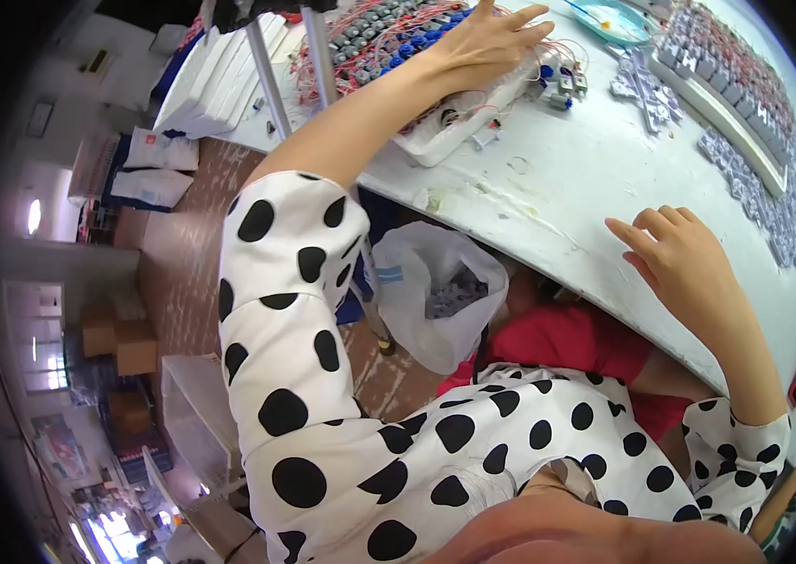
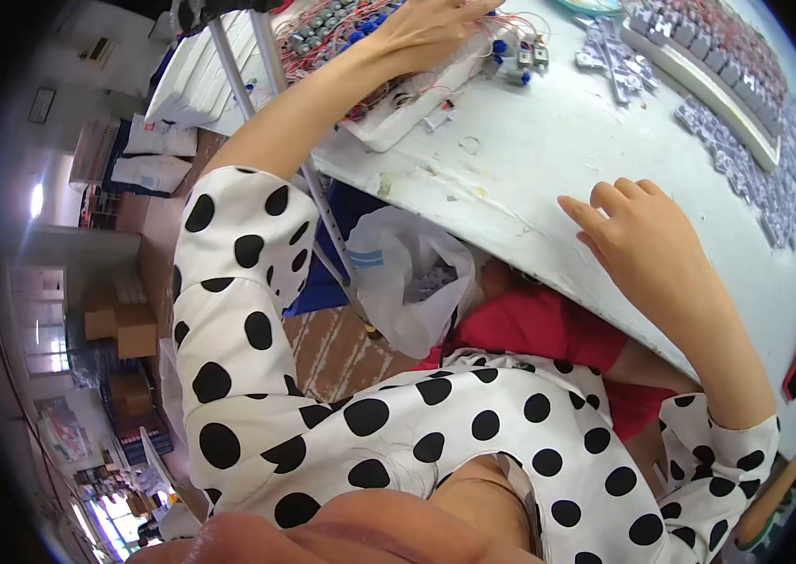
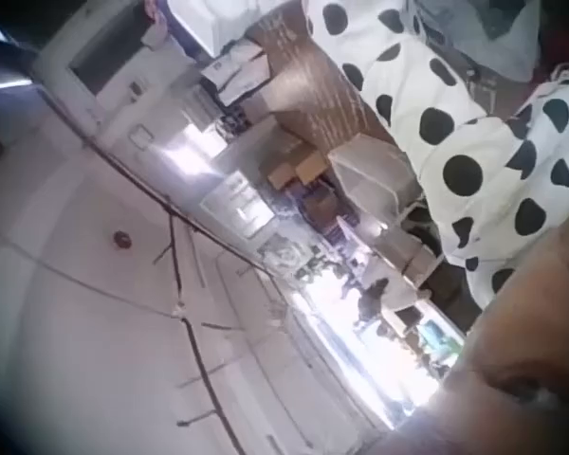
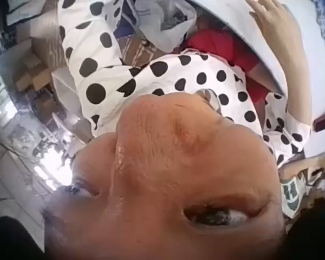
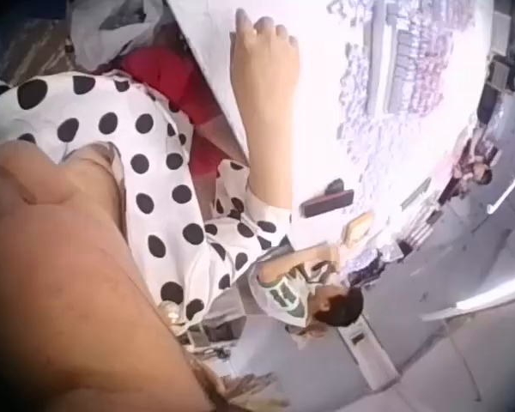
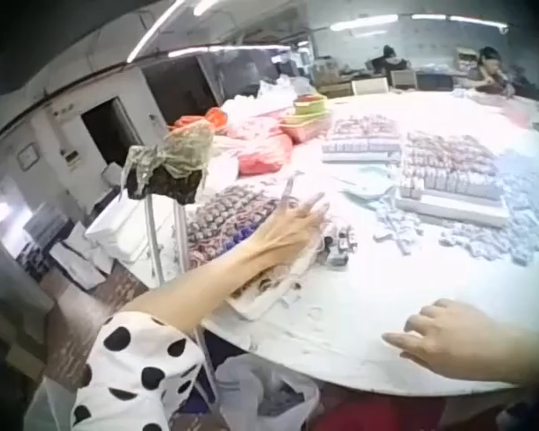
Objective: The person assembles small electronic motors into plastic housings and connects wires by hand.
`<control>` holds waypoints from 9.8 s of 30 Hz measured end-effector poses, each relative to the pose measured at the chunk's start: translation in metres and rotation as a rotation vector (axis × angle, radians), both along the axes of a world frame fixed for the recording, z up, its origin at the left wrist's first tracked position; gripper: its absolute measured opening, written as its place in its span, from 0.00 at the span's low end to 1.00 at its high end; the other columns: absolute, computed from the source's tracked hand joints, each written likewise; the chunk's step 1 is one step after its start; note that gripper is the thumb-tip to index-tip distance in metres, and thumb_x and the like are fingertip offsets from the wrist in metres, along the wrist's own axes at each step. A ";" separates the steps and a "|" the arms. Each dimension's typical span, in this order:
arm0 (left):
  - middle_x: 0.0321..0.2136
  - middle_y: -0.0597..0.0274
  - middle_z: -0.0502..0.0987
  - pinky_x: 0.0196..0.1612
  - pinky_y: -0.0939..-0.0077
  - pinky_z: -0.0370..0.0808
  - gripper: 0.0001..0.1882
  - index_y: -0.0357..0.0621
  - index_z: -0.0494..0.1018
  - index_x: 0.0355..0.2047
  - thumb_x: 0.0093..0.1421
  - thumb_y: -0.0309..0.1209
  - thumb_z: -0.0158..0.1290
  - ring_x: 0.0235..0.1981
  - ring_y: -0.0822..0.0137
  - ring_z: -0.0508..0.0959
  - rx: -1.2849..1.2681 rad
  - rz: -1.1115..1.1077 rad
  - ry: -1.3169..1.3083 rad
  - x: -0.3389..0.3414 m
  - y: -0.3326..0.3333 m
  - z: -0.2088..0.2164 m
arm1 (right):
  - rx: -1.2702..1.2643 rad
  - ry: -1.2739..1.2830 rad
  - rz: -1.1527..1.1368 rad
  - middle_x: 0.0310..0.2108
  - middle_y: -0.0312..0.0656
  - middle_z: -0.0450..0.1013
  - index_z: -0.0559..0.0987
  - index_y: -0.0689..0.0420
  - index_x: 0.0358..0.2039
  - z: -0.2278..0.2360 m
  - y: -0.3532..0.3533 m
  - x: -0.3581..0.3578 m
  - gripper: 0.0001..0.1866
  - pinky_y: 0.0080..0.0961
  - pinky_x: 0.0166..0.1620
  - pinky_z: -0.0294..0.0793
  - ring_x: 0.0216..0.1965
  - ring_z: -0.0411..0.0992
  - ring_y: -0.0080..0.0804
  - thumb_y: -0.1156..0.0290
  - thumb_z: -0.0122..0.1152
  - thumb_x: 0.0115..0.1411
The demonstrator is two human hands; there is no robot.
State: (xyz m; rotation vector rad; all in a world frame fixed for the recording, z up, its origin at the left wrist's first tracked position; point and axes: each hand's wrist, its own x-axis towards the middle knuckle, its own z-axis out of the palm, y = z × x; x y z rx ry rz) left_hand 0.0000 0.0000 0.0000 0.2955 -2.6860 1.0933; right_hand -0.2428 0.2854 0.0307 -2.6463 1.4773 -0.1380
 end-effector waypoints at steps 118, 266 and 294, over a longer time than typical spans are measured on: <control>0.44 0.58 0.82 0.52 0.79 0.73 0.18 0.33 0.78 0.51 0.63 0.30 0.61 0.45 0.71 0.79 2.028 -0.195 1.150 -0.159 0.177 -0.009 | 0.065 -1.676 -0.455 0.43 0.34 0.81 0.84 0.57 0.49 -0.071 -0.020 -0.065 0.17 0.17 0.43 0.69 0.43 0.73 0.16 0.63 0.66 0.63; 0.41 0.60 0.82 0.49 0.66 0.76 0.07 0.44 0.81 0.39 0.61 0.25 0.59 0.45 0.61 0.80 0.862 -0.129 0.542 -0.131 0.115 -0.031 | -0.542 -0.653 -0.554 0.43 0.36 0.79 0.83 0.53 0.40 -0.069 0.102 -0.061 0.13 0.37 0.51 0.74 0.50 0.73 0.40 0.75 0.70 0.53; 0.49 0.51 0.76 0.48 0.68 0.76 0.19 0.43 0.82 0.45 0.51 0.24 0.69 0.50 0.58 0.77 0.926 -0.039 0.587 -0.108 0.249 -0.025 | 0.551 -1.653 -0.349 0.46 0.50 0.80 0.78 0.67 0.55 -0.057 0.010 -0.102 0.22 0.23 0.52 0.76 0.44 0.78 0.29 0.78 0.63 0.60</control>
